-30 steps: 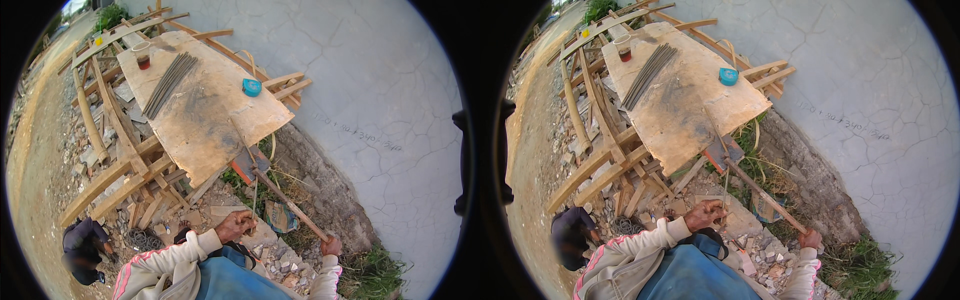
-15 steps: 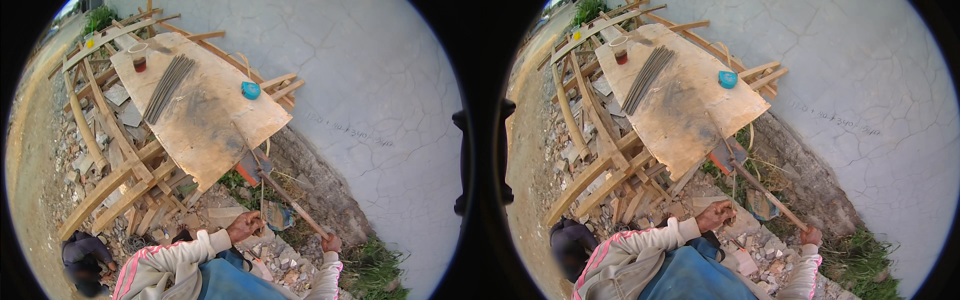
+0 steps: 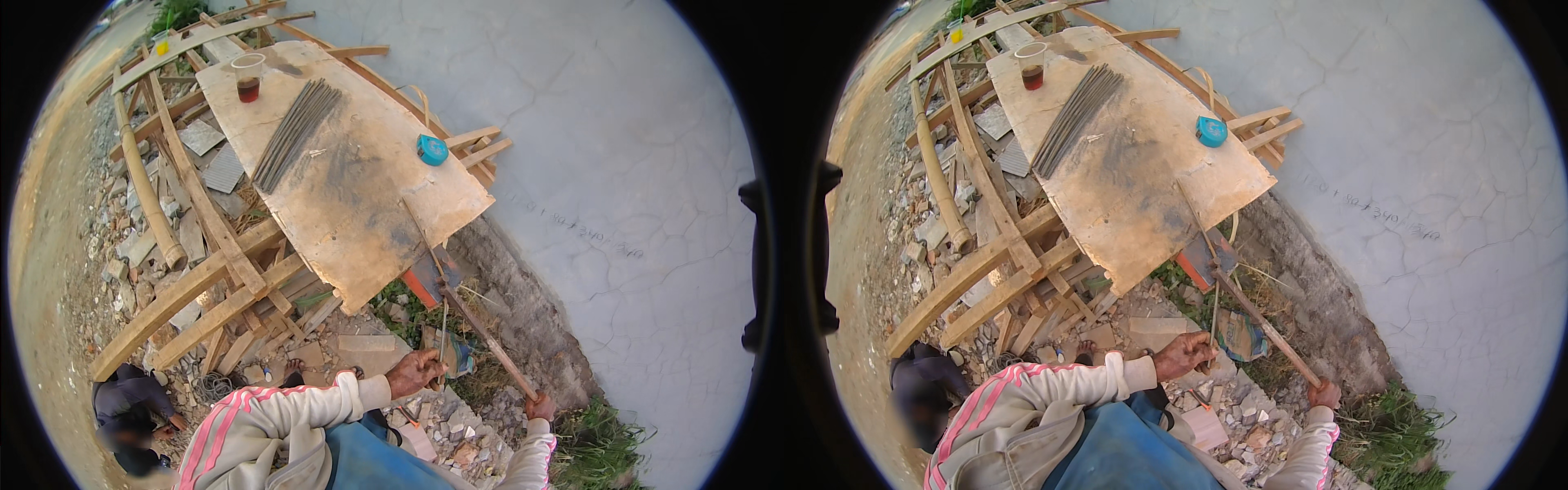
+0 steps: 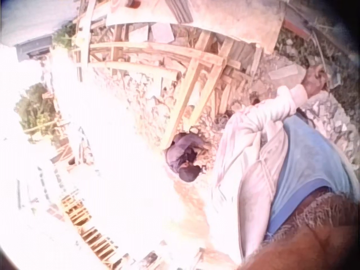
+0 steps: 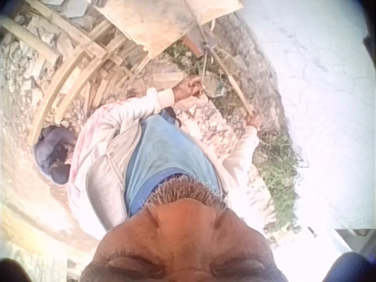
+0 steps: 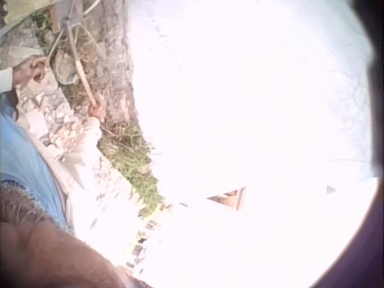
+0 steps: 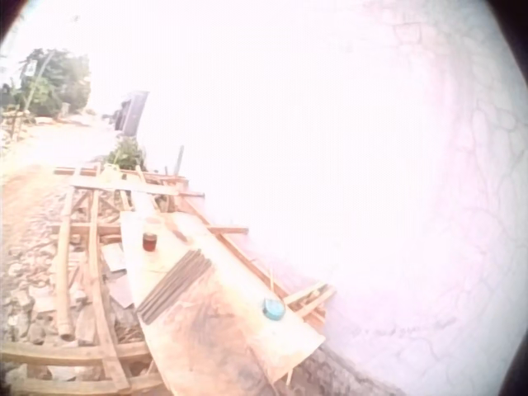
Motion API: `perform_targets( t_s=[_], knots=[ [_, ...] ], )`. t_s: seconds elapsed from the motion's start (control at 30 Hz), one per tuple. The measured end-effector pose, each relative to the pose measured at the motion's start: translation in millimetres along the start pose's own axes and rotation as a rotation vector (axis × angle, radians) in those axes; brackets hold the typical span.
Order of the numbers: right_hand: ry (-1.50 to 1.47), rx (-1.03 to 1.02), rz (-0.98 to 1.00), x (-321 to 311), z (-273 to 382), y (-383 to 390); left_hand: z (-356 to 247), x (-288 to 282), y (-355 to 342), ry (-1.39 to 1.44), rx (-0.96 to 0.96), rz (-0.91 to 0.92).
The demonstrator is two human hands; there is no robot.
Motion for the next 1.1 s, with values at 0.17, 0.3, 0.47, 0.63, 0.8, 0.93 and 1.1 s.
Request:
perform_targets(
  t_s=[0.17,0.3,0.47,0.63,0.8,0.93,1.1],
  knots=[
    [0.029,0.018,0.029,2.6,-6.4,4.0,-4.3,1.0,-0.2,0.015,-0.027,-0.001],
    [0.046,0.048,0.016,-14.6,-5.9,9.8,-7.6,0.3,0.6,0.010,-0.011,0.013],
    [0.040,0.102,0.001,-39.8,0.5,28.4,-12.9,-4.2,4.7,-0.011,-0.017,0.033],
    [0.097,0.238,0.047,-63.5,40.3,100.6,-24.9,-24.2,18.7,-0.104,-0.075,-0.016],
    [-0.018,0.488,0.116,-92.0,121.2,206.5,-55.2,-53.7,32.3,-0.373,0.006,-0.014],
    [0.008,0.577,0.105,-107.2,161.0,236.7,-96.7,-64.1,40.4,-0.991,0.235,0.079],
    [-0.138,0.476,0.200,-120.1,154.3,229.2,-130.2,-38.1,47.3,-1.516,0.408,0.128]
  ],
)
Point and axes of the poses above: each hand's wrist, its own y-axis away from the middle knuckle, its own x-axis out of the palm, z = x × y, the point moved 2 cm from there along -y, towards the middle knuckle, and after that the axes turned 10 degrees about y, right-handed, at the moved point
